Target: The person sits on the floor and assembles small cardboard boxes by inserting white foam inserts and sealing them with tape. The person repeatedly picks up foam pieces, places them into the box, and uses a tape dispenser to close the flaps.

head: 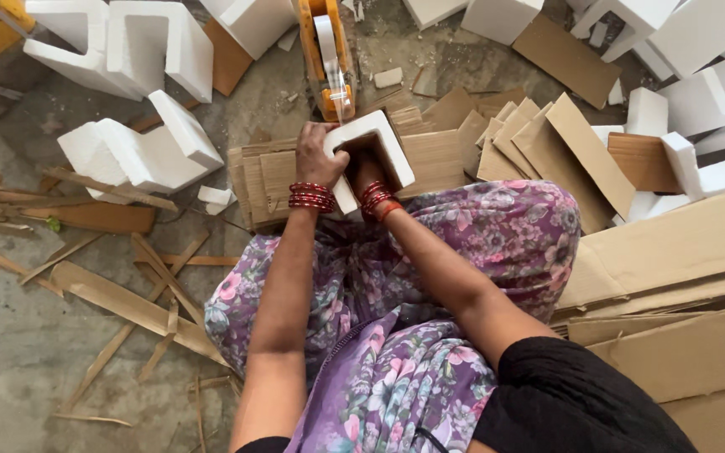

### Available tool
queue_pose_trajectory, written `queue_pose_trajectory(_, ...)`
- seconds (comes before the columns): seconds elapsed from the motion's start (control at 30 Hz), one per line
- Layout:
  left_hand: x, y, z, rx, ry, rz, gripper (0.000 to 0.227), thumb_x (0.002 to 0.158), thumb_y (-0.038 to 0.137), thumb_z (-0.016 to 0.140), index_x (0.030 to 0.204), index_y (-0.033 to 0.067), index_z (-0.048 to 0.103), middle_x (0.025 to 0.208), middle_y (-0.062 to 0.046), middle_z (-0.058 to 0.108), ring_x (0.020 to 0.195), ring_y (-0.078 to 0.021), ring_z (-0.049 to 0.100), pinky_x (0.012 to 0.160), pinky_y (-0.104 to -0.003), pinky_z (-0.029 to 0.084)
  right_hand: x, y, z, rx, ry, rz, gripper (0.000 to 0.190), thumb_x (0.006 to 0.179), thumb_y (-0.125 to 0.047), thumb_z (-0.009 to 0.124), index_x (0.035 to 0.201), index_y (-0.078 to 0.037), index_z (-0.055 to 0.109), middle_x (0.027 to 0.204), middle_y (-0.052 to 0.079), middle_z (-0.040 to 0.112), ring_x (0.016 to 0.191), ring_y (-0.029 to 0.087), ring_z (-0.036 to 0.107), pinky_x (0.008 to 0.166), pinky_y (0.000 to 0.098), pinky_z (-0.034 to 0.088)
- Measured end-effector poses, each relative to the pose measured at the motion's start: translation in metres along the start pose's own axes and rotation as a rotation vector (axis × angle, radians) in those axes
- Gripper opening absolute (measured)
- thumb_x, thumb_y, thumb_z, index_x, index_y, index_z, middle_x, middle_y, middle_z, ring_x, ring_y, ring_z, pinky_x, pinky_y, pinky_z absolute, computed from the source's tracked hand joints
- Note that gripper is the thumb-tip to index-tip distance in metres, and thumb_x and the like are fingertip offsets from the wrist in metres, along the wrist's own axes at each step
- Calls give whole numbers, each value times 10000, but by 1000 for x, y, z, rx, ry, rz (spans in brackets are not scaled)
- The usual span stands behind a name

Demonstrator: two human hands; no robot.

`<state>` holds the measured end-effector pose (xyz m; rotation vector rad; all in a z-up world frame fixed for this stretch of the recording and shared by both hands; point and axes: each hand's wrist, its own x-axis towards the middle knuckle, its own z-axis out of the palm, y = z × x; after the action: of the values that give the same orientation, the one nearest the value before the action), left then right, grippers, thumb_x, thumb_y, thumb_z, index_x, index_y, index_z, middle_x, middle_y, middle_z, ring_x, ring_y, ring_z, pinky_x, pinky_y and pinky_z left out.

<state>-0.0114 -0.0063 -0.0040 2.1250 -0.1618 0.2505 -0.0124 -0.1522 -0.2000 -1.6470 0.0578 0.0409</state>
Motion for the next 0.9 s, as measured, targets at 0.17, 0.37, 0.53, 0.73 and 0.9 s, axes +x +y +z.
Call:
queue_pose_trajectory(0.17,3,-1,0,14,19,36,423,693,131,680,1103,31,696,1105,-162,632,1082,-364,617,1008,-440,506,-20,-5,-24,-602,-32,-76,400,928,-128,566,1311,-13,587,1191,243,689,1092,397,661,953,478,533)
queue_pose_trajectory(0.37,6,4,-4,-10,8,-21,432,695,136,665,1114,33,694,1113,-170,623,1069,-364,620,978,-448,523,-6,-67,2,-482,48,73,492,860,-125,681,1315,-28,523,1160,279,647,1048,453,617,866,542,507)
queue_pose_trajectory(0.53,-11,7,-8,0,-55,-42,454,694,137,679,1136,34,697,1115,-183,616,1071,-381,609,970,-458,516,-19,-173,-44,-832,-578,-258,195,920,-215,711,1080,-106,729,982,176,736,905,349,707,838,465,565)
queue_pose_trajectory(0.73,-28,1,-17,25,-149,-110,492,700,169,697,1171,29,680,1147,-195,608,1090,-398,603,992,-463,507,75,-230,-63,-668,-241,72,208,973,-316,719,997,-116,772,913,59,777,786,168,732,714,336,596)
queue_pose_trajectory(0.9,-40,6,-14,97,-139,-101,507,662,199,733,1139,34,691,1169,-219,586,1108,-420,573,988,-492,482,118,-182,-42,-79,-407,722,297,949,-430,721,954,-134,749,827,-25,718,736,105,694,674,332,607)
